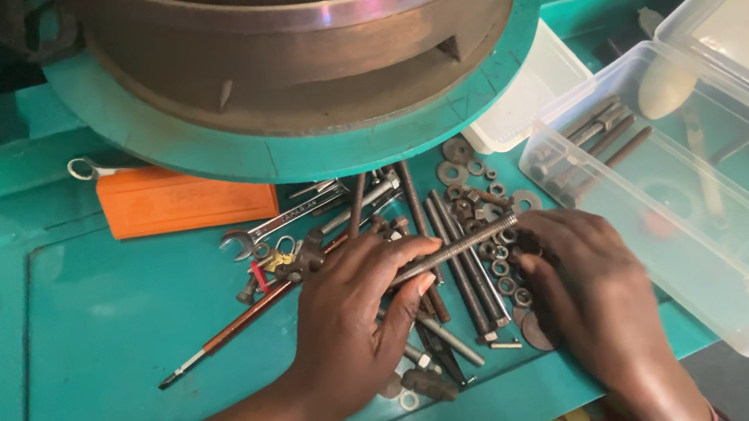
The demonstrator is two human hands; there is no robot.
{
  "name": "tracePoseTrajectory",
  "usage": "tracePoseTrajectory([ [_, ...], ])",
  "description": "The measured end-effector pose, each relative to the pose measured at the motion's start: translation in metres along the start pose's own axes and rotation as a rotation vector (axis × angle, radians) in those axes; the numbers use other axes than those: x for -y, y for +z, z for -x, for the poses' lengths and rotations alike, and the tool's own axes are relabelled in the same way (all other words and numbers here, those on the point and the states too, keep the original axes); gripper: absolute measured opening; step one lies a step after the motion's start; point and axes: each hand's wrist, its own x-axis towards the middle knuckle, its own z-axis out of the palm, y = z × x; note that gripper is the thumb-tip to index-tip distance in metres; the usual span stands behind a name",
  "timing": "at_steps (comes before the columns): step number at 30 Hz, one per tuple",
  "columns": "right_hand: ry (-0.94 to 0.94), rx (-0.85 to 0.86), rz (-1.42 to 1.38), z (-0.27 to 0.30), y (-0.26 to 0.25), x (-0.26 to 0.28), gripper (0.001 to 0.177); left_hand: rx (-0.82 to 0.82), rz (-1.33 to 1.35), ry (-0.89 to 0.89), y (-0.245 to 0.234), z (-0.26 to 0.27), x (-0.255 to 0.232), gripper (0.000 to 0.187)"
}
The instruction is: The person twists a nut onto a long threaded bolt by hand and then selects another nut and washer from a pile of metal hardware.
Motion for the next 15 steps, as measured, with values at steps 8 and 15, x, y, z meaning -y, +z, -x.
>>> tracePoseTrajectory([
  [8,-0.09,0.018,0.129,-0.001,0.007,0.004,0.035,0.002,0.026,-0.002,0.0,-0.001,0.0,0.023],
  [15,-0.041,0.024,0.147,-0.004,0.003,0.011,0.025,0.004,0.055,0.013,0.001,0.0,0.002,0.022],
])
